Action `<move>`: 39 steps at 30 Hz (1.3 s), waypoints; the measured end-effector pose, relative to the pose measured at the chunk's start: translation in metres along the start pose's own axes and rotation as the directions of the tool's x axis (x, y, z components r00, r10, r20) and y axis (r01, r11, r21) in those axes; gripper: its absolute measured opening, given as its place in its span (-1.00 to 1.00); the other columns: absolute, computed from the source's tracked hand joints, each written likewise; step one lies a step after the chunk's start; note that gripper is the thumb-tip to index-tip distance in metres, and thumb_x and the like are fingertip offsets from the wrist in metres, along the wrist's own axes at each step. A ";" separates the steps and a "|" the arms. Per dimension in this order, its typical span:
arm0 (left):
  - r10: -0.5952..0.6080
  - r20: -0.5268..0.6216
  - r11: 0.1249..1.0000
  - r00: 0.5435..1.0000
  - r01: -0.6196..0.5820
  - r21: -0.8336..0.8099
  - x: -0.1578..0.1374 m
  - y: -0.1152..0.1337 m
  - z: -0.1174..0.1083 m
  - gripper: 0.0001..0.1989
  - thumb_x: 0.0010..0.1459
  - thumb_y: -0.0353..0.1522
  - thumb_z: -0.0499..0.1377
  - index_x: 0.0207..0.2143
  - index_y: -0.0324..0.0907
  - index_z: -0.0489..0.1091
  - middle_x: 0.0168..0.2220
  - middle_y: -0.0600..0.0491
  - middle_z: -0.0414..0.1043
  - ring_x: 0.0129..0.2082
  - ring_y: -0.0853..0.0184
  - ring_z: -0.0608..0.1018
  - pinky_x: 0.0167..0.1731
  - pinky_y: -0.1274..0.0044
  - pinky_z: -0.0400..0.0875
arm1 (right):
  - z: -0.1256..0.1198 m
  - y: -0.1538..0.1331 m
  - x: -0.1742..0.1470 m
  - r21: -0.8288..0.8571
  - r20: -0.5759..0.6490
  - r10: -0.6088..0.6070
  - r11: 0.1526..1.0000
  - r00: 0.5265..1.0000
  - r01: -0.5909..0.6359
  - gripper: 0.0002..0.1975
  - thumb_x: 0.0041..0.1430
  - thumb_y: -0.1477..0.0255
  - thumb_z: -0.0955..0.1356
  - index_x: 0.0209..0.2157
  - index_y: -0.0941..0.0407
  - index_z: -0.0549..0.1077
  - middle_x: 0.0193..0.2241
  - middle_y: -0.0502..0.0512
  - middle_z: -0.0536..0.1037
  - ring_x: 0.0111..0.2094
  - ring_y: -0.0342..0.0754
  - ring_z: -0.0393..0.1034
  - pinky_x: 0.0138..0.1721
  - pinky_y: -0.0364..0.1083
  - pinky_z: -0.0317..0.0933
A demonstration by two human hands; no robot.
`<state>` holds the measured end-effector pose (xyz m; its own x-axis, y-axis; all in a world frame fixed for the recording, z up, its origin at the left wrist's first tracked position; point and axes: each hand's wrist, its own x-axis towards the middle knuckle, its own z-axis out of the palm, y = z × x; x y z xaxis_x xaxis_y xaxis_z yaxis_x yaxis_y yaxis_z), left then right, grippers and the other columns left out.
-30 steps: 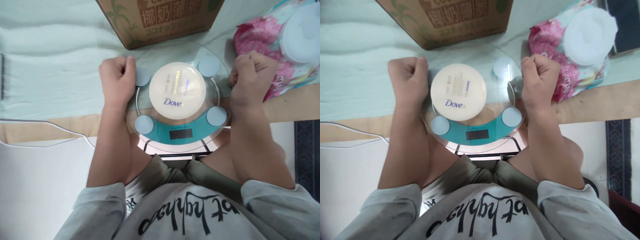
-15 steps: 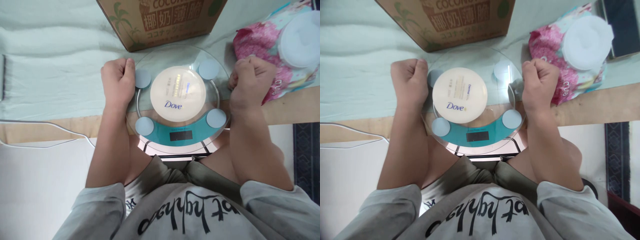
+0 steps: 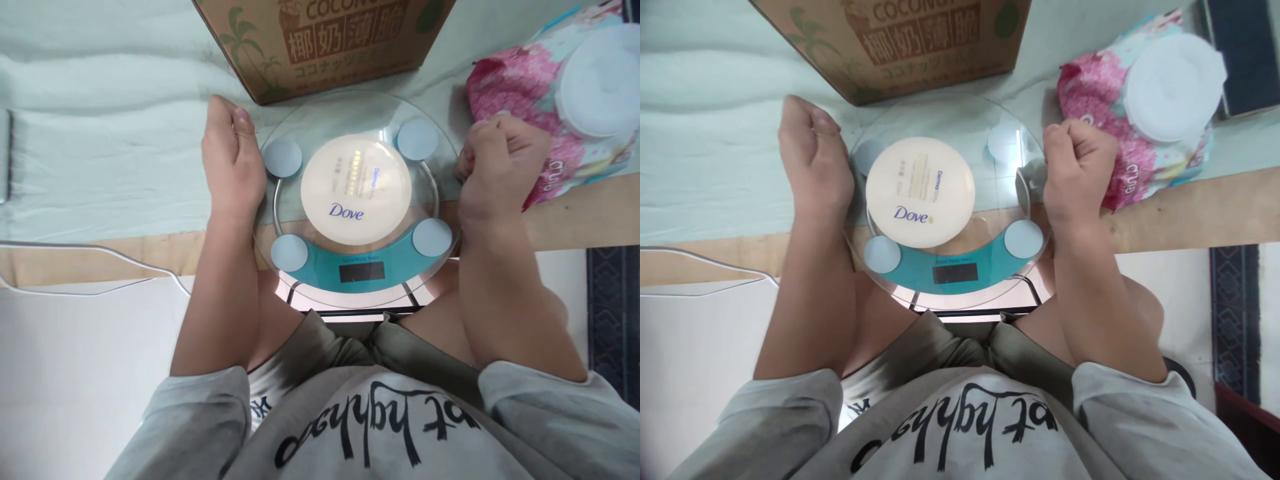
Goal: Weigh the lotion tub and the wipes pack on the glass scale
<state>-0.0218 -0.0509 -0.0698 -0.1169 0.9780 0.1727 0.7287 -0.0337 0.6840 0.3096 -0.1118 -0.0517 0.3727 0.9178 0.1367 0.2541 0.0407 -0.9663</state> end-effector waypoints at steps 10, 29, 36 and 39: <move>0.064 0.007 0.995 0.998 -0.064 0.075 -0.005 0.016 -0.013 -0.21 0.36 0.34 -0.09 -0.53 -0.17 0.01 -0.56 0.11 -0.06 -0.48 0.50 0.06 -0.36 0.37 0.19 | 0.002 0.004 0.003 0.038 -0.032 -0.041 0.998 0.999 0.042 -0.63 0.06 0.32 0.33 -0.66 0.16 0.10 -0.68 -0.02 0.06 -0.64 -0.31 -0.14 -0.55 -0.13 -0.28; 0.682 0.447 0.731 0.578 -0.551 -0.402 -0.041 0.108 -0.053 -0.08 0.23 0.28 0.23 0.47 0.06 0.16 0.40 -0.10 0.36 0.42 0.11 0.46 0.42 0.24 0.48 | 0.000 0.013 0.007 -0.044 -0.026 -0.017 0.999 1.000 0.015 -0.61 0.17 0.34 0.29 -0.60 0.14 0.03 -0.65 0.00 -0.03 -0.61 -0.25 -0.16 -0.49 -0.12 -0.17; 0.324 0.426 0.939 0.845 -0.343 -0.033 -0.029 0.097 -0.053 0.07 0.12 0.32 0.32 0.41 -0.10 0.09 0.33 -0.14 0.32 0.52 -0.04 0.27 0.52 0.10 0.33 | -0.002 0.002 0.003 -0.133 0.031 0.040 0.991 0.999 -0.035 -0.57 0.18 0.22 0.30 -0.58 0.13 0.04 -0.61 0.07 0.03 -0.56 -0.19 -0.13 -0.44 -0.04 -0.16; 0.195 0.303 0.976 0.933 -0.215 0.034 -0.013 0.076 -0.064 0.10 0.15 0.31 0.30 0.42 -0.14 -0.04 0.44 -0.13 0.13 0.60 -0.04 0.08 0.64 0.12 0.11 | -0.003 -0.002 0.002 -0.158 0.041 0.065 0.986 0.997 -0.058 -0.57 0.18 0.19 0.28 -0.57 0.12 0.03 -0.60 0.10 0.01 -0.55 -0.17 -0.13 -0.42 -0.02 -0.12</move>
<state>-0.0082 -0.0793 0.0252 0.2373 0.9682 0.0793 0.7592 -0.2357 0.6067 0.3128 -0.1110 -0.0484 0.3513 0.9340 0.0644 0.3697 -0.0751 -0.9261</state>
